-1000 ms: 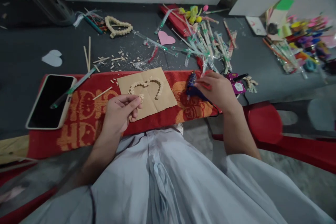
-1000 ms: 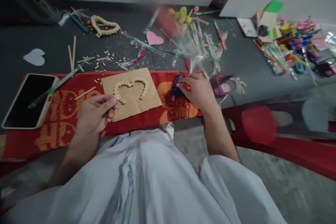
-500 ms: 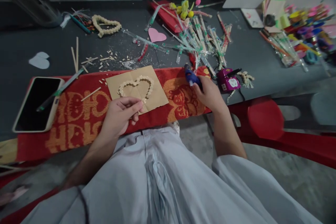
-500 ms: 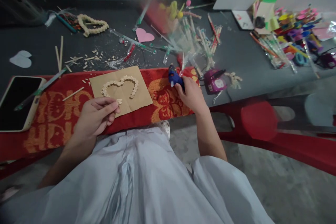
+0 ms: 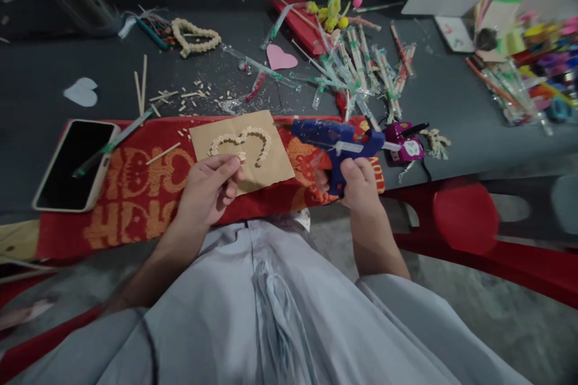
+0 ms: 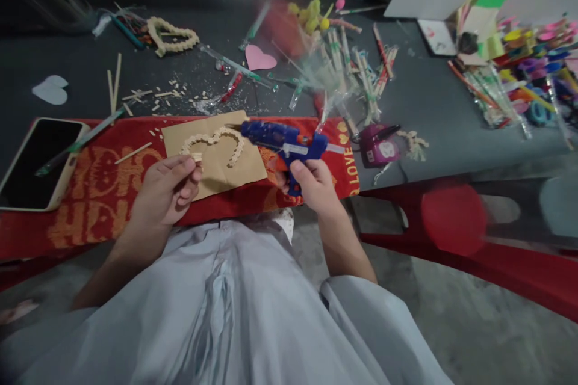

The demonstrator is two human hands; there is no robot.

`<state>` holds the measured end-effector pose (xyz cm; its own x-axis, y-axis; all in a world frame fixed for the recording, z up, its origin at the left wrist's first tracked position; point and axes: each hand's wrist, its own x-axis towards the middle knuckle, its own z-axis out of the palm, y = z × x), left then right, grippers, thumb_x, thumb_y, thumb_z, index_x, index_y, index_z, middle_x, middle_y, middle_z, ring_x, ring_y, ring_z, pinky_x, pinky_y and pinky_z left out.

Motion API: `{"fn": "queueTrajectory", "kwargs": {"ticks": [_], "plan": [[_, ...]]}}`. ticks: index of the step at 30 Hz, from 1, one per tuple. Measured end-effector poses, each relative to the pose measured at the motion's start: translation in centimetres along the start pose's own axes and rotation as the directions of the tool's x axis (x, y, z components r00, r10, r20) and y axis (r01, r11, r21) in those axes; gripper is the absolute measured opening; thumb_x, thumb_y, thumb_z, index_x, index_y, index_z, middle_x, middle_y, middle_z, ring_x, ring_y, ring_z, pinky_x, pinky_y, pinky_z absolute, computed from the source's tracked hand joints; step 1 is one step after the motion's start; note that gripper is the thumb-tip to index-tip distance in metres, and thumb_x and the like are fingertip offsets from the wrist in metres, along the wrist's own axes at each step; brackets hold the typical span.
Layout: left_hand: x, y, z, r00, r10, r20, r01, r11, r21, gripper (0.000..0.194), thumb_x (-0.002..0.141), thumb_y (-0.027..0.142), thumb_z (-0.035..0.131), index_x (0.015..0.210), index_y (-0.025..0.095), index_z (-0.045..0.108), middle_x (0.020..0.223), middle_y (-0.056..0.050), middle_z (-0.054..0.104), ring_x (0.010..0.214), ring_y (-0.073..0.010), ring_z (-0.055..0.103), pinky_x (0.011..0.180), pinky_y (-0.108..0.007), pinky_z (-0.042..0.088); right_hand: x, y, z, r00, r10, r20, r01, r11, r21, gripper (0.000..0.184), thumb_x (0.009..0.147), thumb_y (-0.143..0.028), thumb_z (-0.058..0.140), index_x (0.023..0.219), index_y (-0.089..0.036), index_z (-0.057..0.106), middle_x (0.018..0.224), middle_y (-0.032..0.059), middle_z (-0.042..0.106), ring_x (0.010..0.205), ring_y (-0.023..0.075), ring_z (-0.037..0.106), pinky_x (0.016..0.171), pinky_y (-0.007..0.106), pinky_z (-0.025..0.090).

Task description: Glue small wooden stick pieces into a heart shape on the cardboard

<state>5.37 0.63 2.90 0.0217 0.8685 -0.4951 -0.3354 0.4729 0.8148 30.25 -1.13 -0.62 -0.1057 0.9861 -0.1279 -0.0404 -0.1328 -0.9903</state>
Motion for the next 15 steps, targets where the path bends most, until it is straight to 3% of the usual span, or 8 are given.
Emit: {"fn": "queueTrajectory", "kwargs": {"ticks": [5, 15], "plan": [[-0.4, 0.5, -0.2, 0.999, 0.030, -0.020, -0.029, 0.999, 0.036, 0.014, 0.066, 0.020, 0.076, 0.068, 0.017, 0.062, 0.056, 0.003, 0.058, 0.034, -0.0021, 0.036, 0.029, -0.013, 0.022, -1.0, -0.4, 2.4, 0.983, 0.037, 0.182, -0.044, 0.998, 0.035, 0.052, 0.080, -0.074, 0.062, 0.077, -0.022, 0.063, 0.067, 0.0029, 0.066, 0.055, 0.0150, 0.062, 0.049, 0.028, 0.052], [-0.7, 0.6, -0.5, 0.999, 0.042, 0.016, -0.042, 0.999, -0.007, 0.024, 0.057, 0.023, 0.082, 0.067, 0.016, 0.062, 0.053, 0.004, 0.058, 0.033, -0.0016, 0.035, 0.029, -0.013, 0.019, -1.1, -0.8, 3.2, 0.975, 0.013, 0.222, -0.022, 0.999, 0.041, 0.051, 0.085, -0.068, 0.063, 0.081, -0.017, 0.068, 0.066, 0.0030, 0.067, 0.056, 0.0125, 0.063, 0.049, 0.023, 0.049]]}}
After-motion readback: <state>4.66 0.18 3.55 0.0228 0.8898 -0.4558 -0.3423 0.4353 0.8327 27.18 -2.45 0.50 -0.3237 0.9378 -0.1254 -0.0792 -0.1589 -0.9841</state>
